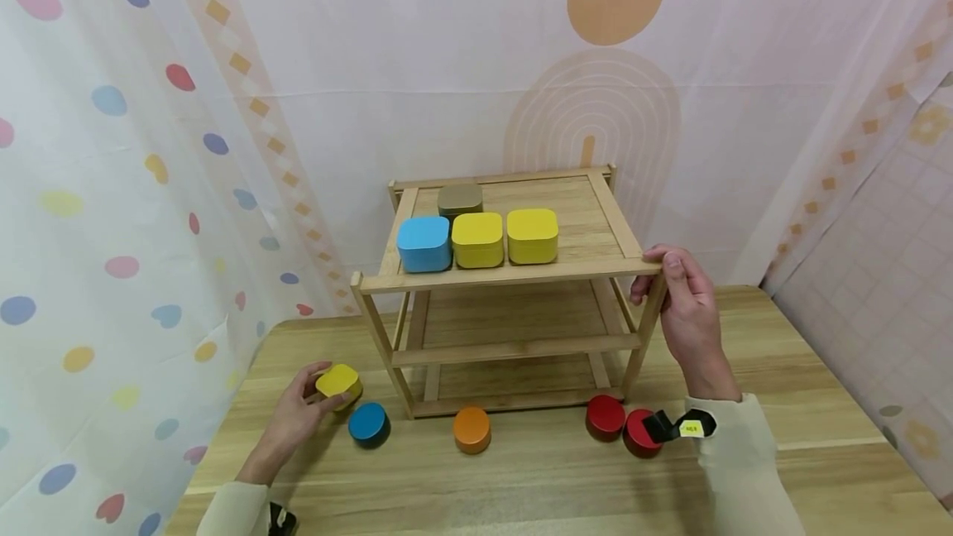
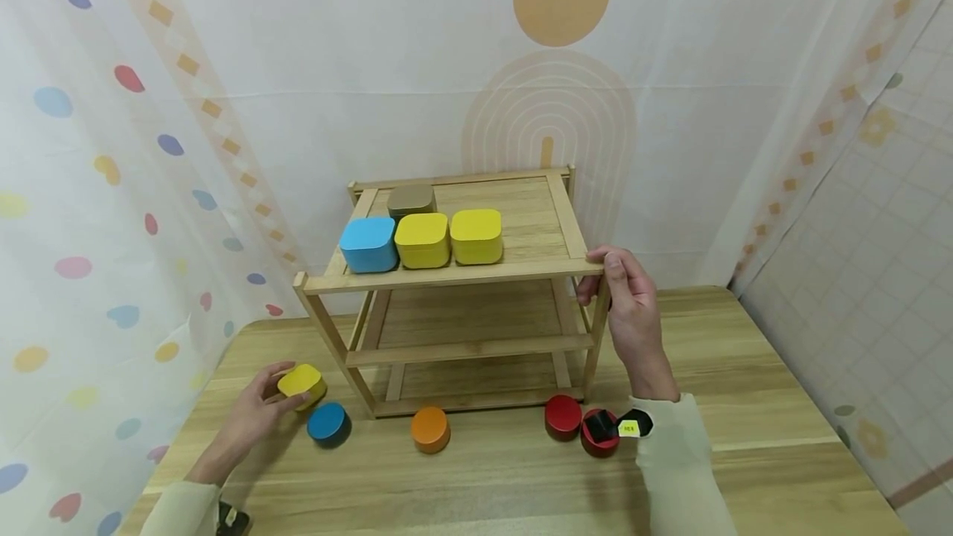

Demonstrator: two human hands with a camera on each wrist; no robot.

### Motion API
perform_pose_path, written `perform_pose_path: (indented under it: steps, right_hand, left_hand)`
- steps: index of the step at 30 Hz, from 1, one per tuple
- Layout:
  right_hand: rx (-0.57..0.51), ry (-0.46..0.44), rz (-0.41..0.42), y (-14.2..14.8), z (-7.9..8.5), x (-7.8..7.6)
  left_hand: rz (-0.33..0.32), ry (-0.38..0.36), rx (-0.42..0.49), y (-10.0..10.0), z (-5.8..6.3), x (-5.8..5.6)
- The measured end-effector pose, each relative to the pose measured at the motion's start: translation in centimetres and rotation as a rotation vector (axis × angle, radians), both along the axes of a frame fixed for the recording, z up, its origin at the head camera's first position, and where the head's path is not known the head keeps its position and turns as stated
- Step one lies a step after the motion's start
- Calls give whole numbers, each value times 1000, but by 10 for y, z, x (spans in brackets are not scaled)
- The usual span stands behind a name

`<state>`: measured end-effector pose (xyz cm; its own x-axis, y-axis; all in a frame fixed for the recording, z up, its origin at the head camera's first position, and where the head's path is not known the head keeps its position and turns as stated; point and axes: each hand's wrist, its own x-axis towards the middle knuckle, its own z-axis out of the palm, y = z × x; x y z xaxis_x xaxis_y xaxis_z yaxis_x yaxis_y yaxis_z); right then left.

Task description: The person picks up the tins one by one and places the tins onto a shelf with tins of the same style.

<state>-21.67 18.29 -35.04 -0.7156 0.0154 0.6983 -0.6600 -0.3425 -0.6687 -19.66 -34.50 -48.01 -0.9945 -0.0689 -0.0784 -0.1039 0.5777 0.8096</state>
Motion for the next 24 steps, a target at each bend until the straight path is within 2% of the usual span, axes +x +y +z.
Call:
perform_pose_path:
  steps: [5, 10, 14, 18, 24]
  right_hand:
    - [-7, 2, 15, 0, 0, 0]
    - [-10, -2, 19, 0, 0, 0]
    - [-10, -8, 14, 0, 0, 1]
    - [-15, -6, 9, 0, 0, 1]
    - [-11, -21, -8, -1, 0, 1]
  left_hand:
    - [-13, 20, 6, -3, 5, -1]
    - [-10, 115, 9, -8, 18, -4]
    - [-6, 181, 4, -11, 38, -7]
    - [-17, 213, 6, -13, 63, -11]
    - [-6, 202, -7, -12, 108, -14]
